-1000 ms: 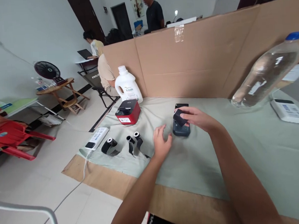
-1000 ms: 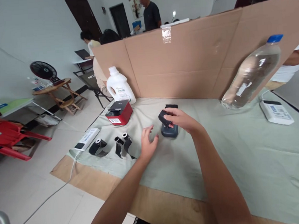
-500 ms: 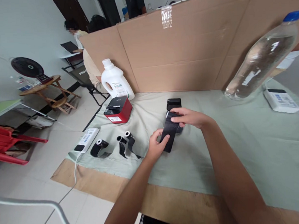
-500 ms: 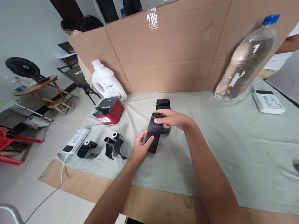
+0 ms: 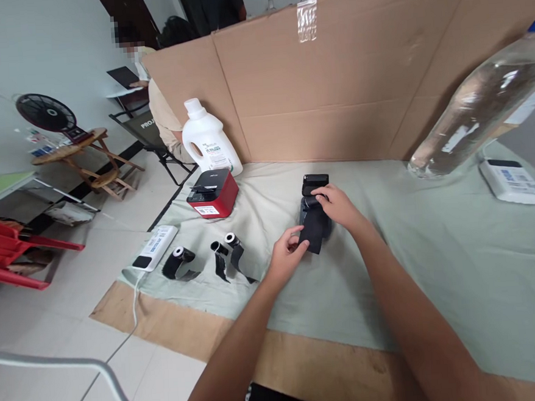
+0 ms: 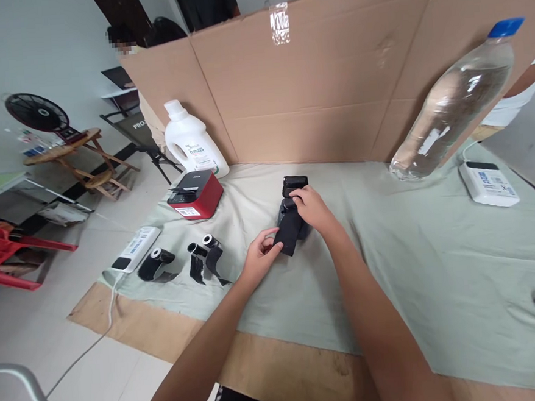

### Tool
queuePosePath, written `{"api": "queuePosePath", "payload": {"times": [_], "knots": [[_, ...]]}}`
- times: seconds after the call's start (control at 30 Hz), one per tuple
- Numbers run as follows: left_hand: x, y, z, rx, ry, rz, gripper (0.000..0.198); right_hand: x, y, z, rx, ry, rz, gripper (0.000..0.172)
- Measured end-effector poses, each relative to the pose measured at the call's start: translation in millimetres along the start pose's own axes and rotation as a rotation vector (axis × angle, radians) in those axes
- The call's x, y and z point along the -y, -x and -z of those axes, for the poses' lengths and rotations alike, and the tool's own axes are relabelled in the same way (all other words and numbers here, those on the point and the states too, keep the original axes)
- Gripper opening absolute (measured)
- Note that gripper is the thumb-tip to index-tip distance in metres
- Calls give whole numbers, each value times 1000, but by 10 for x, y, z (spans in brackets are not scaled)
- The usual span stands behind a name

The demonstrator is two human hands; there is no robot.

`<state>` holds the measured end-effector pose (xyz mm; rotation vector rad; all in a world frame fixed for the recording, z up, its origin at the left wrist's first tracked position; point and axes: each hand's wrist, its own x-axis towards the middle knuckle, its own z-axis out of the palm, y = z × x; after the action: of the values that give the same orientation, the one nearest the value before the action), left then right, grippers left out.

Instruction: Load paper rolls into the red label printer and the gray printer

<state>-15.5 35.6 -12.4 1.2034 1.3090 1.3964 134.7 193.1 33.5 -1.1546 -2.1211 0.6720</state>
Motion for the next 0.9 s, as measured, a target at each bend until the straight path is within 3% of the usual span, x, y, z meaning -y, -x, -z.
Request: {"api": "queuePosePath", "payload": {"times": [0.1,0.23,0.47,0.53,0.63,0.73,0.9], "knots": [[23,10,-19,43,-39,1,51,-43,17,-89,-55,42,1,32],[59,9,-24,55,-64,-16,48,-95,52,-189,-180,-18,-124,28],[70,-21,-12,42,-134,-42,38,-104,63,-291,-209,-4,-221,11],[70,-29,-10,45,-139,-49,38,-94,60,-305,-271,40,-285,19],[73,-36,-6,46,-154,-69,36,-107,31,-306,-369,-37,-335,47],[65,-33,3,47,-171,-80,37,-141,-22,-265,-318,-285,-305,62],[20,-6,20,111,-238,-57,28,-136,-45,-42,-191,-424,-259,45]]}}
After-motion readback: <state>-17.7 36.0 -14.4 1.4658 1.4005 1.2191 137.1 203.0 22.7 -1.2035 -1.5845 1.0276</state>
